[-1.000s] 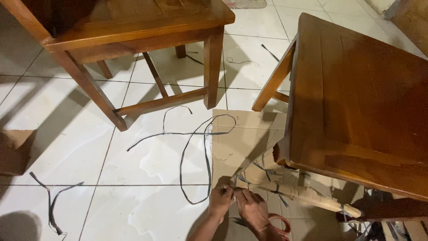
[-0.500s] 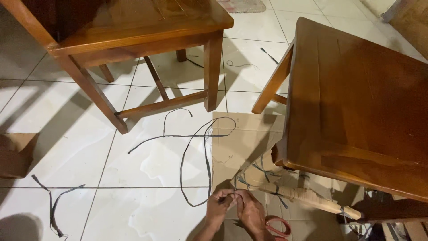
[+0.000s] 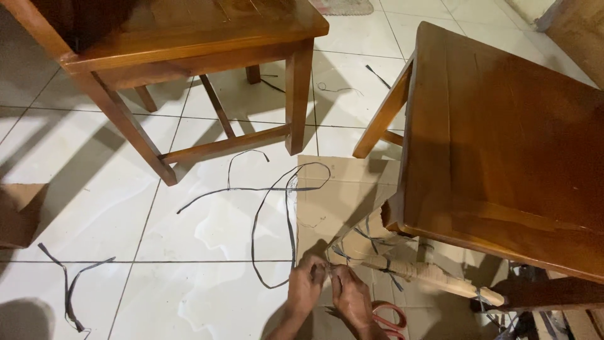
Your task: Wrapping a wooden chair leg with protective cardboard and securing it with plastic straps
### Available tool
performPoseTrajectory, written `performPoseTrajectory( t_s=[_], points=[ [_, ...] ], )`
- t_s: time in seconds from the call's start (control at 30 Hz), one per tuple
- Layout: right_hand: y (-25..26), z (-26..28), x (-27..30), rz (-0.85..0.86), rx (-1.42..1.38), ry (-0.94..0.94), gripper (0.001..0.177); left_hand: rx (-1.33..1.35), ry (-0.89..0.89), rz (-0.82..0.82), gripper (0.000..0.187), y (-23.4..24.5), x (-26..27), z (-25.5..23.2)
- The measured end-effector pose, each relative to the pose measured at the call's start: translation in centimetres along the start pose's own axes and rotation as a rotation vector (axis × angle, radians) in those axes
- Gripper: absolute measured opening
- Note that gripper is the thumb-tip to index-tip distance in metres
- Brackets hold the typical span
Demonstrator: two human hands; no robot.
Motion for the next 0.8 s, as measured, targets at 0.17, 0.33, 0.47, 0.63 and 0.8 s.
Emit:
performPoseTrajectory(
  t_s=[0.17, 0.33, 0.47, 0.63, 0.8],
  points=[
    [0.6, -2.0, 1.0, 0.026, 0.032, -0.076, 0.014, -0.029, -0.088, -0.015, 0.013, -0.9, -1.2, 0.4],
    [-0.1, -2.5, 1.8, 0.03, -0.005, -0.118, 0.019, -0.031, -0.075, -0.019, 0.01, -1.7, -1.1, 1.9],
    [-1.0, -4.0, 2.0, -0.007, -0.061, -0.114, 0.008, 0.079, -0.084, 0.077, 0.01, -1.5, -0.9, 2.0],
    [-3.3, -5.6, 2.5, 0.322, 0.084, -0.356, 0.02, 0.197, -0.25, 0.14, 0.016, -1.6, -0.4, -0.1],
    [-3.2, -3.8, 1.6, 0.501, 0.174, -0.344, 0.024, -0.563, -0.415, 0.198, 0.061, -4.7, -0.3, 1.0]
  ],
)
Point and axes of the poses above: each hand's wrist, its own x-axis away from the middle knuckle, its own y-axis out of the back of the hand, z = x × y, the point moved 9 cm from there along -x, towards the middle knuckle, and after that the axes turned 6 degrees about -z, right-handed, at the moved point
